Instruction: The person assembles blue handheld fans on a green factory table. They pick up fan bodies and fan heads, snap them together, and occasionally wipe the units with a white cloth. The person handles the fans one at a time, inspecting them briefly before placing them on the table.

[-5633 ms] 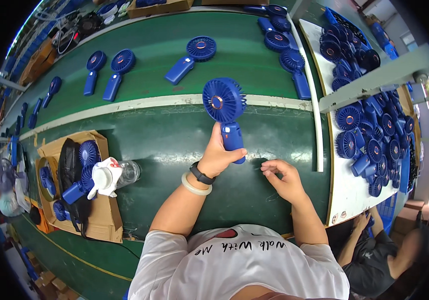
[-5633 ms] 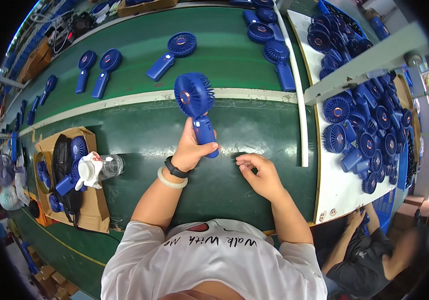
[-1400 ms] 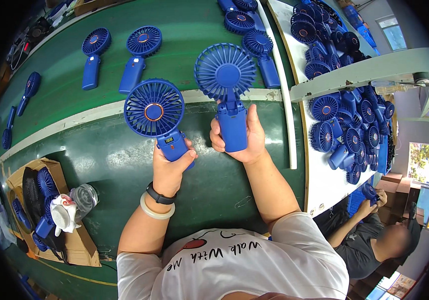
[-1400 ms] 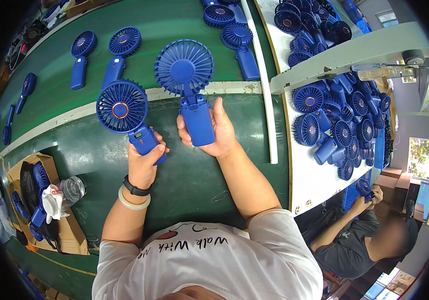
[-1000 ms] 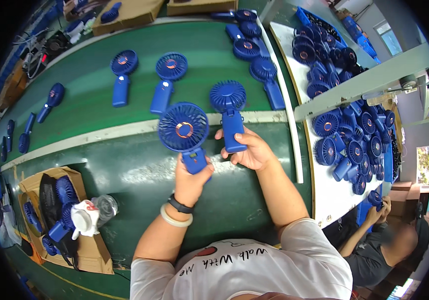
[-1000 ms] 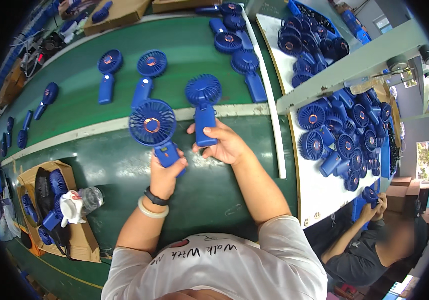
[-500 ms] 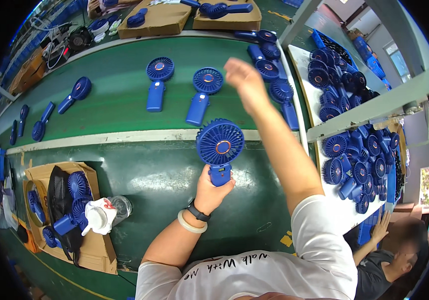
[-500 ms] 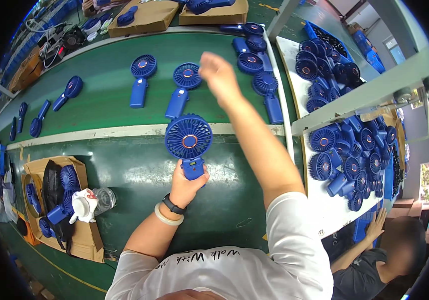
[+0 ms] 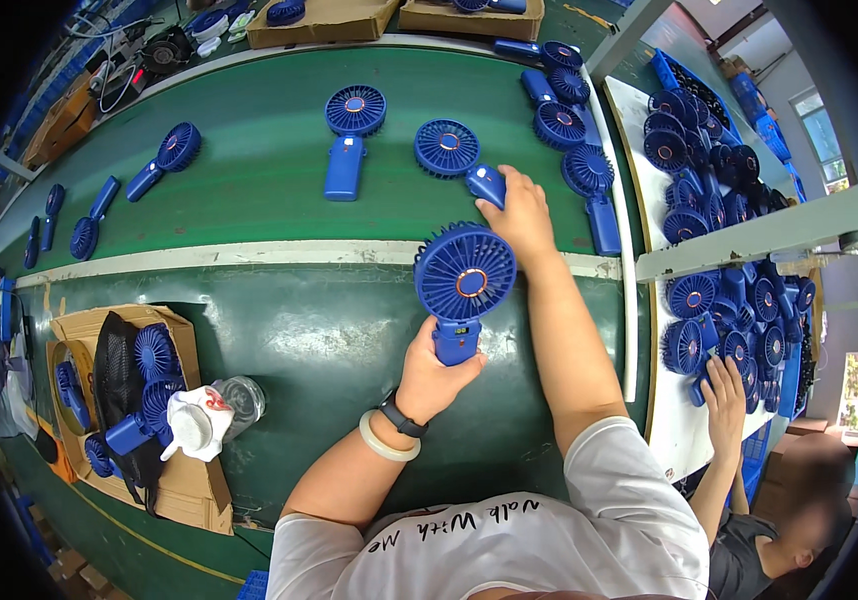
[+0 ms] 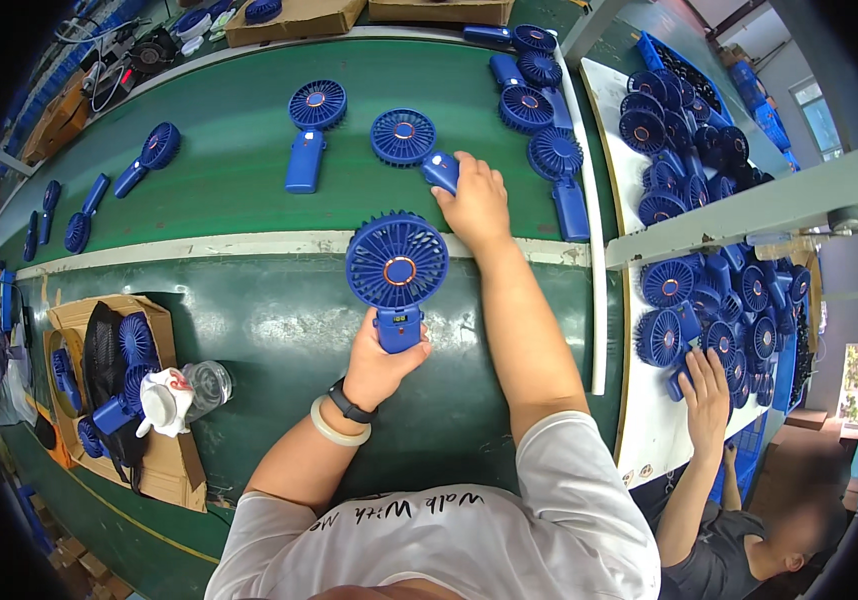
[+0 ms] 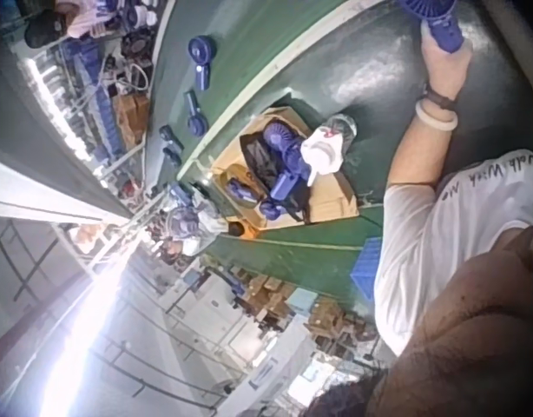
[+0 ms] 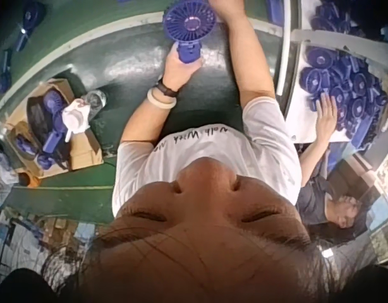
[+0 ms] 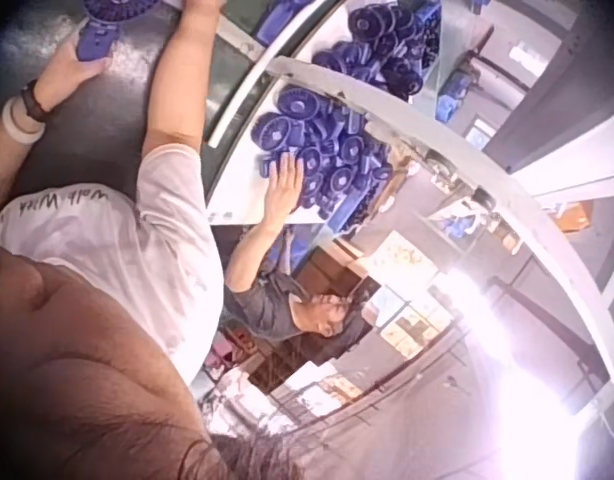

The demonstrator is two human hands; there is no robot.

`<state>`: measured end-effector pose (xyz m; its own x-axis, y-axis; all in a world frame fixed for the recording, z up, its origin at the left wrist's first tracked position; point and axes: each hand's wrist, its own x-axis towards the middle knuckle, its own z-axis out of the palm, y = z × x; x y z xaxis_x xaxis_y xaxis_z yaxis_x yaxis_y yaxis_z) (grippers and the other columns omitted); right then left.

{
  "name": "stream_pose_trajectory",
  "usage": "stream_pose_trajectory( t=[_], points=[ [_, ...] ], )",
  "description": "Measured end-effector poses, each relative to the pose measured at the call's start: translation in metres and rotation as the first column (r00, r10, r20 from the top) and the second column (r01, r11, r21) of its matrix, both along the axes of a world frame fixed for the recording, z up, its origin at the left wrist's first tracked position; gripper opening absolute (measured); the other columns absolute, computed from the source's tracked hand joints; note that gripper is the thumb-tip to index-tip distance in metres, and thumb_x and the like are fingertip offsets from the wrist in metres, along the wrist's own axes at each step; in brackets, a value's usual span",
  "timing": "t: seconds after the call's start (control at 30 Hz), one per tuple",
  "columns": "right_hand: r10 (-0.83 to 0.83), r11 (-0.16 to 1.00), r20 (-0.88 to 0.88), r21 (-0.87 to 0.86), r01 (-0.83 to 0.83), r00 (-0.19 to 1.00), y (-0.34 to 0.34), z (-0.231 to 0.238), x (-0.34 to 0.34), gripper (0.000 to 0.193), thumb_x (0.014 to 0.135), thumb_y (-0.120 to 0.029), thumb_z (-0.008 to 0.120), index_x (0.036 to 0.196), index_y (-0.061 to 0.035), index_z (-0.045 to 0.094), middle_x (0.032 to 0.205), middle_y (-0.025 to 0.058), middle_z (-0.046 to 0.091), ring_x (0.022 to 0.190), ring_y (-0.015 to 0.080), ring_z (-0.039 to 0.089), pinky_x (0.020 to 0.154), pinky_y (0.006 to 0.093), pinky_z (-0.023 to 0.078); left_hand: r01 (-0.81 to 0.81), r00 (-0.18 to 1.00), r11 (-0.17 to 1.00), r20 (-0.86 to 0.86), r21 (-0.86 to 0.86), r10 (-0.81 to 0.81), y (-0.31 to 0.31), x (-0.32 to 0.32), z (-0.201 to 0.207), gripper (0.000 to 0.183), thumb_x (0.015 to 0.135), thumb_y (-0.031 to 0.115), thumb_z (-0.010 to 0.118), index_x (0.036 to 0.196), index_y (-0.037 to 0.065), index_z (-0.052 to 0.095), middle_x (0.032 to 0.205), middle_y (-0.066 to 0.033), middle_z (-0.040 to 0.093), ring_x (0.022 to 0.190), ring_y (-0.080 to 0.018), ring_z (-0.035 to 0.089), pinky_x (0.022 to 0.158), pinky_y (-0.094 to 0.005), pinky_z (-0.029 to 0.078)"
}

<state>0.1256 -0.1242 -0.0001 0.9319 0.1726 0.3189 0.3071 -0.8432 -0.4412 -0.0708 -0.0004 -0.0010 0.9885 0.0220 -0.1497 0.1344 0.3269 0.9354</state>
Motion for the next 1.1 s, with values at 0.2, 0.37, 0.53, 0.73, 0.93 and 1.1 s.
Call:
stream_pose_trajectory(
  t=[0.2, 0.37, 0.53, 0.73, 0.93, 1.1],
  points=[
    [0.806, -0.151, -0.115, 0.909, 0.389, 0.581, -0.041, 0.008, -0.08, 0.056, 0.087, -0.027, 0.054, 0.136, -0.0114, 0.031, 0.103, 0.0177, 0.054, 0.09, 0.0287, 0.054, 0.075, 0.0419, 0.047, -0.181, 0.983, 0.974, -0.053, -0.139, 0.175, 0.002, -0.001, 0.004, 0.04, 0.071, -0.008, 0.066, 0.103, 0.006, 0.047, 0.088, -0.0038, 0.058, 0.077, -0.0117, 0.058, 0.068, -0.0261, 0.05],
    [0.861, -0.467, 0.228, 0.71, 0.527, 0.455, -0.047, 0.013, -0.13, 0.057, 0.087, -0.038, 0.044, 0.137, -0.0148, 0.03, 0.108, 0.0191, 0.048, 0.079, 0.0274, 0.052, 0.063, 0.039, 0.044, -0.198, 0.98, 0.967, -0.05, -0.162, 0.192, 0.002, 0.002, 0.001, 0.041, 0.072, -0.009, 0.062, 0.106, 0.005, 0.046, 0.092, -0.0059, 0.056, 0.079, -0.0147, 0.058, 0.068, -0.03, 0.051],
    [0.864, -0.444, 0.222, 0.759, 0.476, 0.451, -0.047, 0.01, -0.122, 0.057, 0.09, -0.046, 0.037, 0.134, -0.0106, 0.034, 0.106, 0.0203, 0.052, 0.074, 0.0259, 0.053, 0.059, 0.0373, 0.043, -0.164, 0.986, 0.973, -0.05, -0.162, 0.158, 0.003, 0.002, 0.001, 0.04, 0.073, -0.009, 0.062, 0.107, 0.005, 0.047, 0.092, -0.0062, 0.056, 0.079, -0.0153, 0.058, 0.068, -0.0305, 0.051],
    [0.861, -0.397, 0.153, 0.797, 0.454, 0.484, -0.046, 0.003, -0.118, 0.063, 0.093, -0.055, 0.023, 0.125, -0.0048, 0.044, 0.106, 0.0212, 0.054, 0.075, 0.0262, 0.054, 0.057, 0.0356, 0.043, -0.147, 0.988, 0.974, -0.072, -0.172, 0.136, 0.005, 0.001, -0.001, 0.043, 0.073, -0.008, 0.062, 0.11, 0.004, 0.046, 0.092, -0.0068, 0.056, 0.079, -0.0161, 0.058, 0.069, -0.0315, 0.05],
    [0.838, -0.462, 0.198, 0.754, 0.467, 0.509, -0.046, 0.001, -0.118, 0.044, 0.091, -0.032, 0.05, 0.123, -0.0025, 0.041, 0.103, 0.0153, 0.051, 0.085, 0.023, 0.053, 0.068, 0.0403, 0.056, -0.142, 0.989, 0.973, -0.072, -0.183, 0.13, 0.005, 0.001, 0.0, 0.044, 0.073, -0.008, 0.062, 0.112, 0.004, 0.045, 0.092, -0.0074, 0.056, 0.079, -0.0164, 0.058, 0.069, -0.0318, 0.05],
    [0.826, -0.436, 0.144, 0.777, 0.455, 0.545, -0.047, 0.0, -0.116, 0.04, 0.089, -0.024, 0.056, 0.119, -0.0018, 0.042, 0.102, 0.0129, 0.05, 0.09, 0.0227, 0.055, 0.068, 0.0419, 0.059, -0.128, 0.99, 0.977, -0.076, -0.172, 0.116, 0.005, 0.001, 0.0, 0.043, 0.073, -0.008, 0.061, 0.112, 0.004, 0.045, 0.092, -0.0076, 0.056, 0.079, -0.0163, 0.058, 0.069, -0.0318, 0.05]
  ],
)
